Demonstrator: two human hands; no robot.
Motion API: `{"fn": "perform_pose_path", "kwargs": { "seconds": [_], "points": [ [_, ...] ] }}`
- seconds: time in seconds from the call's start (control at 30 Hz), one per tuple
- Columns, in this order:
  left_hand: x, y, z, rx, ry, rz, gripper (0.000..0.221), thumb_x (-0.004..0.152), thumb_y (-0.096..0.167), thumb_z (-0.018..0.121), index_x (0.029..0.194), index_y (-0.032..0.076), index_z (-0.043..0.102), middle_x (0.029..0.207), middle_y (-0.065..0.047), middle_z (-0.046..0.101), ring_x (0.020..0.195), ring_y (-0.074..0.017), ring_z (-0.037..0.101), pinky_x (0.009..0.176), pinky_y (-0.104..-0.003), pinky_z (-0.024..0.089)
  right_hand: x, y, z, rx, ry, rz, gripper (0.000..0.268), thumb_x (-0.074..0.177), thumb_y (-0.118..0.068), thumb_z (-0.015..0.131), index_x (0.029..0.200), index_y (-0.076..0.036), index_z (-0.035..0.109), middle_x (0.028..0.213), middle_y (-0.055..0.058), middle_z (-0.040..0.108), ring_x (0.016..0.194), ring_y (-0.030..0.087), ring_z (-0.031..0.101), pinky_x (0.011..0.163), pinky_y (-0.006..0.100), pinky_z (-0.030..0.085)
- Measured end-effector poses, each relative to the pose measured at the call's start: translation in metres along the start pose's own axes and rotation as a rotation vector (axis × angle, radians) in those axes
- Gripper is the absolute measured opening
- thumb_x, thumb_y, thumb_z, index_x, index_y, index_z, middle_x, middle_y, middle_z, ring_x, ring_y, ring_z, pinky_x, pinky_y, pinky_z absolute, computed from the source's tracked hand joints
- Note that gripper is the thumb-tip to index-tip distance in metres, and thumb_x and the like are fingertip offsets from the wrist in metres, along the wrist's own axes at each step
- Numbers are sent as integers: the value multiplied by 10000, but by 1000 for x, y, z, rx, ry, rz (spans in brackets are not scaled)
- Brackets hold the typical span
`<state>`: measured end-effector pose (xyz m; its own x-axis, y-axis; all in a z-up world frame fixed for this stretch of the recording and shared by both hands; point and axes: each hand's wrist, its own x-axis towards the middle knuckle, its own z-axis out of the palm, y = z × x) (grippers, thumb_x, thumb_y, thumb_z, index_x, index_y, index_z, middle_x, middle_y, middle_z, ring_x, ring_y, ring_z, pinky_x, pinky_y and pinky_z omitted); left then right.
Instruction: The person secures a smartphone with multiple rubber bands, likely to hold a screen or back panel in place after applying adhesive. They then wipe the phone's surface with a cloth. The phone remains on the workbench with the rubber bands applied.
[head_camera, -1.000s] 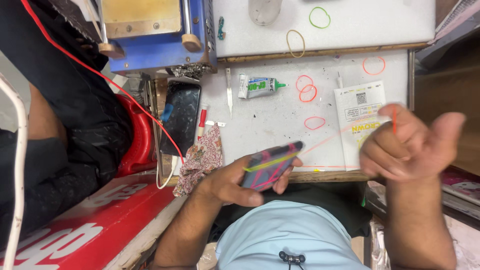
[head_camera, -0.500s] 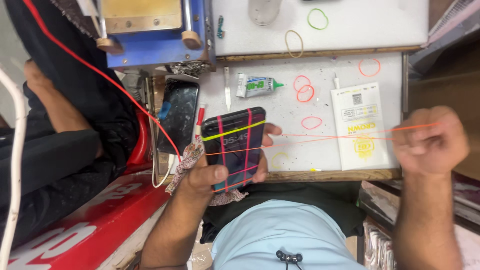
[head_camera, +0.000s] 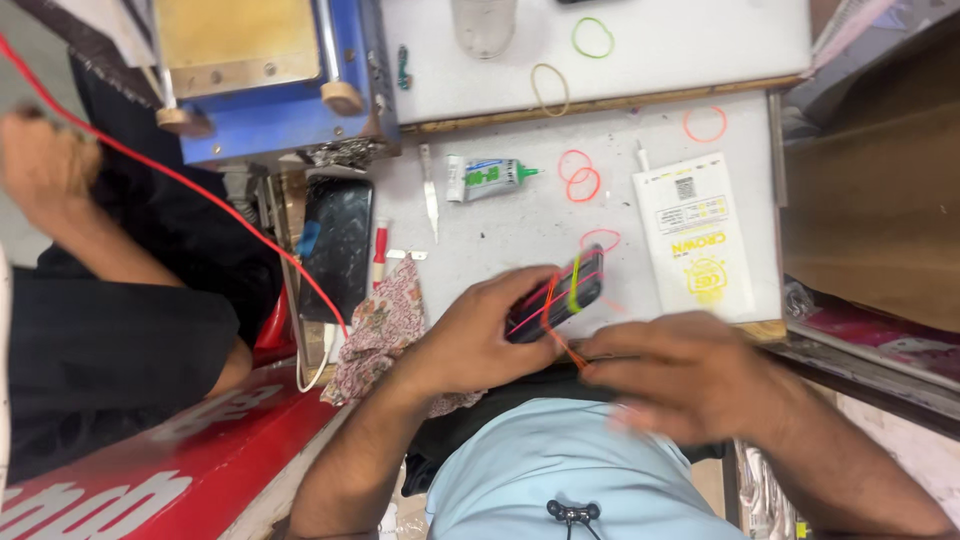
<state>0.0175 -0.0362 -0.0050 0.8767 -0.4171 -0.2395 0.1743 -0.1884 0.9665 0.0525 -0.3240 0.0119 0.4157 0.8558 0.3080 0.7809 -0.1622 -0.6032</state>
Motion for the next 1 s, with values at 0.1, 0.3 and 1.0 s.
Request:
{"fn": "perform_pose_path", "kwargs": {
  "seconds": [0.1, 0.3, 1.0],
  "points": [
    [-14, -9, -14, -699, -207, 63, 728, 847, 289, 781, 1462, -13, 537, 1115, -84, 649, 1000, -178, 617, 925, -311, 523, -32, 52, 13, -33, 201, 210, 291, 1075, -357, 578, 958, -98, 641, 1204, 82, 675, 791, 189, 672, 683, 311, 542],
    [-14, -7, -10, -456, -156, 389, 744, 799, 237, 773, 1457, -5, 523, 1171, -117, 640, 1012, -232, 647, 947, -343, 529, -30, 79, 21, 1896, 750, 378, 592, 895, -662, 574, 1268, -220, 451, 1356, 126, 577, 741, 156, 648, 579, 292, 520],
    [-5, 3, 11, 234, 1, 533, 767, 723, 233, 823, 1400, 29, 526, 1148, -155, 644, 1059, -323, 674, 945, -408, 542, -7, 36, 36, 1615, 407, 488, 847, 887, -721, 532, 1304, 13, 599, 1285, 167, 587, 657, 157, 596, 494, 247, 416]
  ]
}}
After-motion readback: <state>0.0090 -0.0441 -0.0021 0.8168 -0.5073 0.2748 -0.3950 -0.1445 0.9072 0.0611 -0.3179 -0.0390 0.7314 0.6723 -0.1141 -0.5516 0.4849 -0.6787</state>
